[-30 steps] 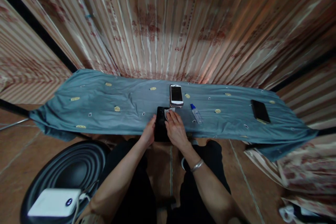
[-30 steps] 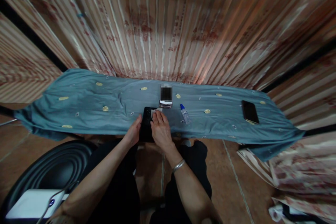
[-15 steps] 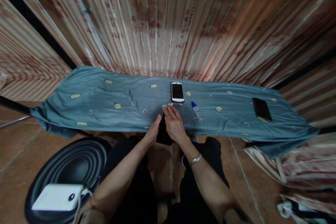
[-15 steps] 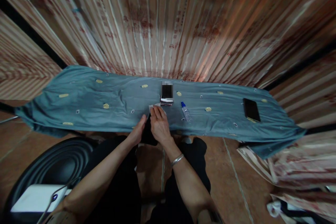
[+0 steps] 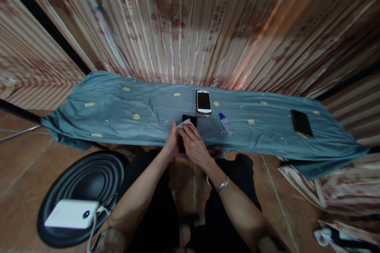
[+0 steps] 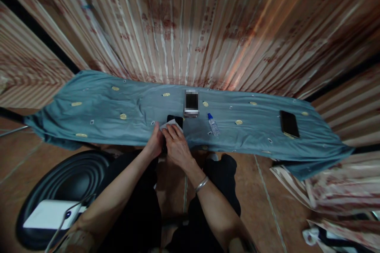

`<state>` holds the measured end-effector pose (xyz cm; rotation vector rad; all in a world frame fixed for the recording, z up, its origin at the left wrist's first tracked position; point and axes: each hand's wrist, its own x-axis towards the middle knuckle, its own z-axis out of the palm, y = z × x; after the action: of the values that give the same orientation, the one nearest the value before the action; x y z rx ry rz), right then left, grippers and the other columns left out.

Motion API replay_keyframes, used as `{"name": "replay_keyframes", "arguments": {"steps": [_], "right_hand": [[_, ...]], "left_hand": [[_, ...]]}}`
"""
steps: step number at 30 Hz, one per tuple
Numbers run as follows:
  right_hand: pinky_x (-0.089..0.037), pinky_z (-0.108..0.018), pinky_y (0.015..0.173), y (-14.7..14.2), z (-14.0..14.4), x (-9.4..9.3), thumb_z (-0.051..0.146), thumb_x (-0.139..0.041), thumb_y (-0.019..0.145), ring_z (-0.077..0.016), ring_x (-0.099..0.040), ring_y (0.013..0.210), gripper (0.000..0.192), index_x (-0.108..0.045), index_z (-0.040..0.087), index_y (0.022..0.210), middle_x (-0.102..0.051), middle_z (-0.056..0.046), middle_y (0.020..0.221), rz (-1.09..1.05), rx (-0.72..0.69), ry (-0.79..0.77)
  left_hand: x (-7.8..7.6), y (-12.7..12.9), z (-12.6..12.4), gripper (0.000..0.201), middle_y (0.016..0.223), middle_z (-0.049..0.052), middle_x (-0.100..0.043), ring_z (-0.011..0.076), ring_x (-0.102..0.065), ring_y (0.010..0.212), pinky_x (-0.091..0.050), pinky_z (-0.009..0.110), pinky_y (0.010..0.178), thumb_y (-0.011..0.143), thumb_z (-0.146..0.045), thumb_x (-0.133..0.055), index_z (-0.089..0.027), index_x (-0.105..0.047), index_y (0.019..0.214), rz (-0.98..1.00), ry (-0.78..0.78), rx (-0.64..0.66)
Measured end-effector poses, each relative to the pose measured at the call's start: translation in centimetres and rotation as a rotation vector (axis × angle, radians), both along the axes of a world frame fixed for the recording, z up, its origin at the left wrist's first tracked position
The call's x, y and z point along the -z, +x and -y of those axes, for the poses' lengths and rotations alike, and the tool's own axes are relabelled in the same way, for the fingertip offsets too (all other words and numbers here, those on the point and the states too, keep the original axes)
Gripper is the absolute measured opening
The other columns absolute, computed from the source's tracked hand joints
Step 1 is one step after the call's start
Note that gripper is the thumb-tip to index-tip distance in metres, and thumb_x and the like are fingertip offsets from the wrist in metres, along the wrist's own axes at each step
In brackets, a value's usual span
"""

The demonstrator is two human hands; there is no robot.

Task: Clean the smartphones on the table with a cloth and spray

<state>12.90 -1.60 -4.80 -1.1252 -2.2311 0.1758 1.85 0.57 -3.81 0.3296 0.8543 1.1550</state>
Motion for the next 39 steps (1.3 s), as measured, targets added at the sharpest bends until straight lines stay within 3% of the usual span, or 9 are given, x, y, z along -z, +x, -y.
{"name": "replay_keyframes", "arguments": {"steps": [4,8,17,23,31,39], "right_hand": [[-0.042,-0.05,0.113,-0.2,0.9,0.1,0.009,-0.038,0.091,-0.0289,-0.04,0.136,0.046,-0.055,0.005,0.133,-0.053,-0.018,0.14,0.012,-0.044,0.01],[-0.043,-0.05,0.112,-0.4,1.8,0.0,0.009,-0.037,0.092,-0.0278,-0.041,0.135,0.044,-0.056,0.007,0.132,-0.054,-0.018,0.138,0.005,-0.084,0.009],[-0.049,-0.043,0.108,-0.5,2.6,0.4,0.009,-0.039,0.094,-0.0236,-0.05,0.127,0.038,-0.064,0.014,0.122,-0.063,-0.013,0.126,-0.053,-0.137,0.083],[-0.049,-0.039,0.106,-0.6,2.8,-0.3,0.011,-0.041,0.095,-0.022,-0.057,0.115,0.034,-0.066,0.014,0.119,-0.068,-0.011,0.115,-0.055,-0.094,0.154],[-0.047,-0.043,0.107,0.2,2.5,-1.0,0.013,-0.04,0.096,-0.0234,-0.056,0.117,0.036,-0.066,0.017,0.121,-0.068,-0.011,0.118,-0.044,-0.048,0.093],[-0.051,-0.041,0.102,1.7,1.7,-0.9,0.018,-0.044,0.097,-0.0213,-0.061,0.114,0.032,-0.069,0.021,0.117,-0.069,-0.01,0.119,-0.272,0.073,0.038]], "left_hand": [[-0.7,-0.6,-0.1,0.064,0.093,0.013,-0.074,0.0239,-0.07,0.096,-0.05,0.034,0.093,0.091,-0.063,-0.035,-0.011,-0.069,0.106,0.047,-0.06,0.006],[-1.2,-1.2,-0.2,0.062,0.078,0.01,-0.073,0.0223,-0.071,0.085,-0.054,0.031,0.081,0.09,-0.064,-0.036,-0.012,-0.07,0.098,0.012,-0.109,-0.066],[-1.7,-2.1,-0.5,0.067,0.09,0.013,-0.075,0.0243,-0.071,0.083,-0.055,0.033,0.073,0.09,-0.067,-0.03,-0.013,-0.067,0.107,0.029,-0.001,-0.041],[-2.0,-2.4,-0.7,0.072,0.098,0.015,-0.074,0.0264,-0.07,0.091,-0.055,0.036,0.078,0.093,-0.062,-0.017,-0.012,-0.063,0.116,0.099,-0.032,-0.036],[-2.2,-2.5,-0.9,0.072,0.104,0.018,-0.073,0.0305,-0.069,0.097,-0.052,0.045,0.09,0.092,-0.063,-0.023,-0.009,-0.064,0.117,0.13,-0.04,-0.086],[-2.1,-3.1,-0.9,0.071,0.107,0.017,-0.073,0.0312,-0.067,0.105,-0.048,0.049,0.098,0.09,-0.065,-0.029,-0.01,-0.06,0.123,0.121,-0.02,-0.082]]}}
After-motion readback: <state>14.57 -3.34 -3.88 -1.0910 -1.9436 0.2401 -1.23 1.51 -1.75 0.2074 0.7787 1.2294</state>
